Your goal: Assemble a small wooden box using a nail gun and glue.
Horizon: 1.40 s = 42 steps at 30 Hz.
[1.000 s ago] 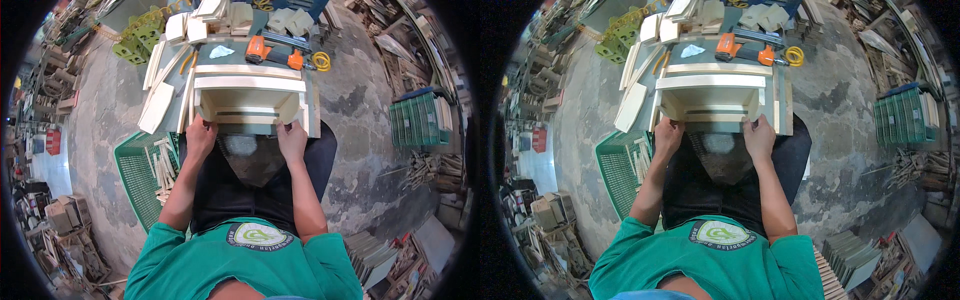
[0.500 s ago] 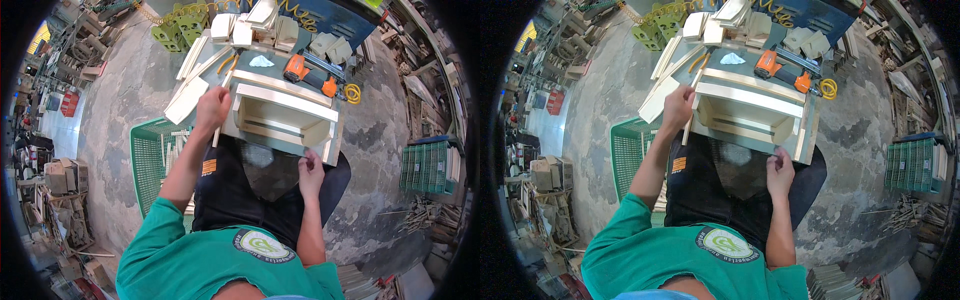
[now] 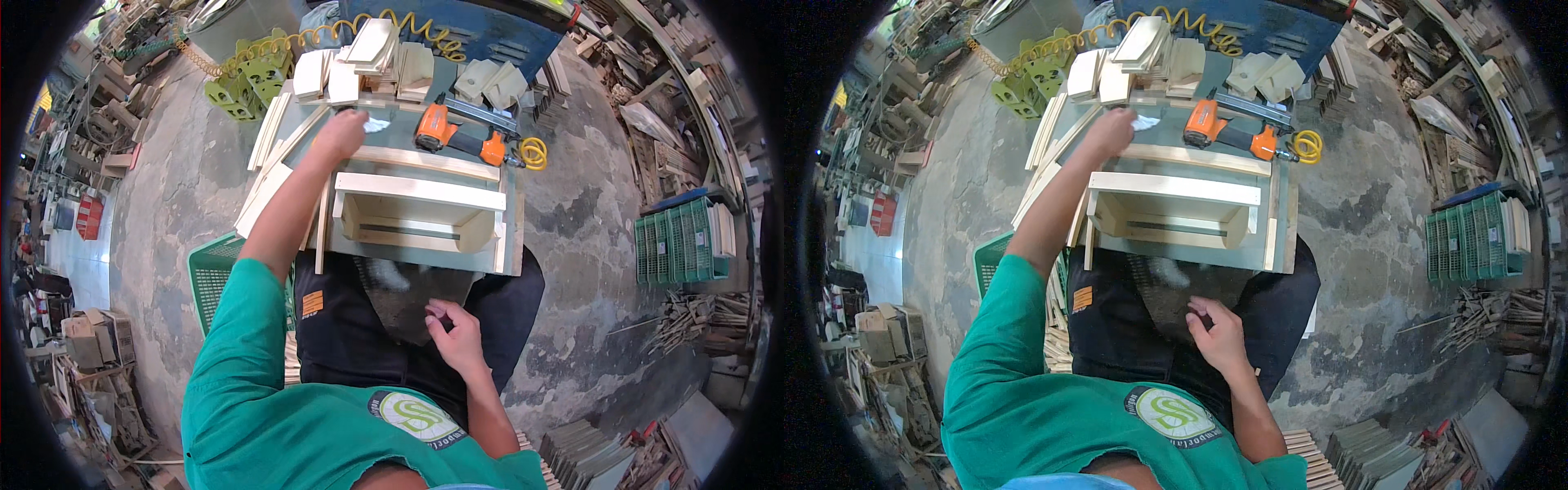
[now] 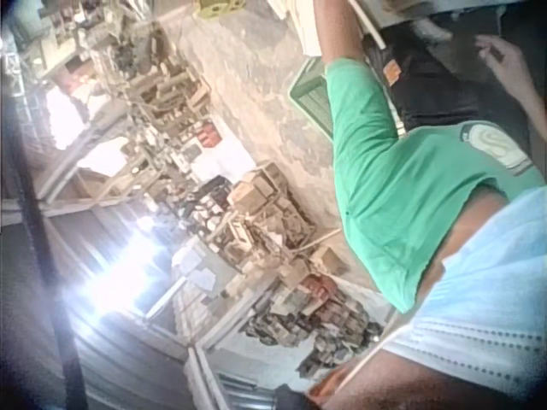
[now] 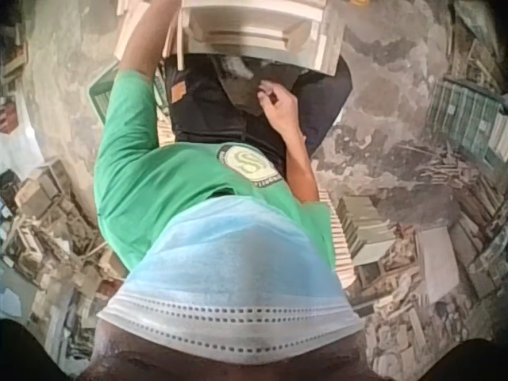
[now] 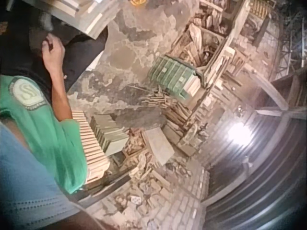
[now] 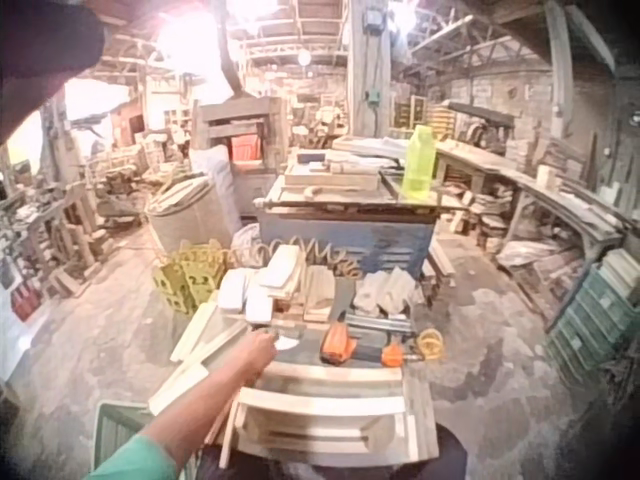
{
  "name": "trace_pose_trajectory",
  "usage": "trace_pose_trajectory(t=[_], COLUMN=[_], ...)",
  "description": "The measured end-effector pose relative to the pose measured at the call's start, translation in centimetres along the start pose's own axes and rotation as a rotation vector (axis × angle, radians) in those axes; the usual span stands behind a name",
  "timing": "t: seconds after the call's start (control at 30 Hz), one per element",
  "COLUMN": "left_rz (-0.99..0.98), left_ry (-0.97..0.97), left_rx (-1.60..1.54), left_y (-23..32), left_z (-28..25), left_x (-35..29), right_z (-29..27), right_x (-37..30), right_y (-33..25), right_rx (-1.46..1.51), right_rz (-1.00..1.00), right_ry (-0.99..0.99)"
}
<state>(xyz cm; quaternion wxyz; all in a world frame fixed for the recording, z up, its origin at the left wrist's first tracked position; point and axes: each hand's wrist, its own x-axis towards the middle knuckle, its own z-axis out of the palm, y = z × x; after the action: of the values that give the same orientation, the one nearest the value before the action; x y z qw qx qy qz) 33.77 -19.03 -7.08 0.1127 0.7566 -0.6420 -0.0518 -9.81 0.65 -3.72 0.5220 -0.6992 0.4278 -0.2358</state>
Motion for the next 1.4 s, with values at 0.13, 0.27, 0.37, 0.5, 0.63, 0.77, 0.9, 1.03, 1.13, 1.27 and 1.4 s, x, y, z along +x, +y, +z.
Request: trace_pose_trajectory(t=[0.13,0.27,0.37,0.5,0.63,0.77,0.9,1.03,1.13,1.27,1.4], left_rz=[-0.263,-0.214,-0.114,-0.123,0.091,0.067,0.192,0.367,0.327,0.373,0.403], left_ry=[0.295,0.488,0.347,0.141,0.307,0.335,0.369,0.282,0.323,0.476,0.529], left_rx=[-0.57,-1.016,-1.442,-1.632,-1.171,-1.248,-1.183,-1.064,-0.99,-0.703,-0.679], left_y=[2.3,5.4,12.2,20.7,20.9,20.9,21.1,21.2,21.4,21.9,22.1], left_z=[-6.4,-11.8,-10.4,-8.6,-9.2,-12.1,-11.7,-12.8,-12.7,-13.4,-13.2], left_x=[-5.5,-16.7,-25.0,-29.1,-29.8,-29.7,-28.4,-28.8,-29.5,-29.7,-30.1], right_z=[-0.9,-0.4,1.7,3.6,3.5,1.5,0.3,0.1,-0.4,-0.9,-1.3], right_x=[-0.2,2.1,4.4,4.4,2.5,1.8,0.2,-0.7,-1.4,-2.0,-1.8], right_y=[-2.0,-6.0,-9.2,-10.1,-9.6,-9.0,-9.0,-9.1,-9.5,-10.3,-10.7], right_rx=[0.352,0.682,0.727,0.813,0.91,1.251,1.437,1.156,0.839,0.516,0.303], right_rz=[0.079,-0.073,-0.261,-0.237,-0.208,-0.098,0.095,-0.072,-0.226,-0.388,-0.523], right_ry=[-0.03,-0.129,-0.09,-0.08,-0.012,-0.281,-0.275,-0.172,-0.055,0.08,0.119])
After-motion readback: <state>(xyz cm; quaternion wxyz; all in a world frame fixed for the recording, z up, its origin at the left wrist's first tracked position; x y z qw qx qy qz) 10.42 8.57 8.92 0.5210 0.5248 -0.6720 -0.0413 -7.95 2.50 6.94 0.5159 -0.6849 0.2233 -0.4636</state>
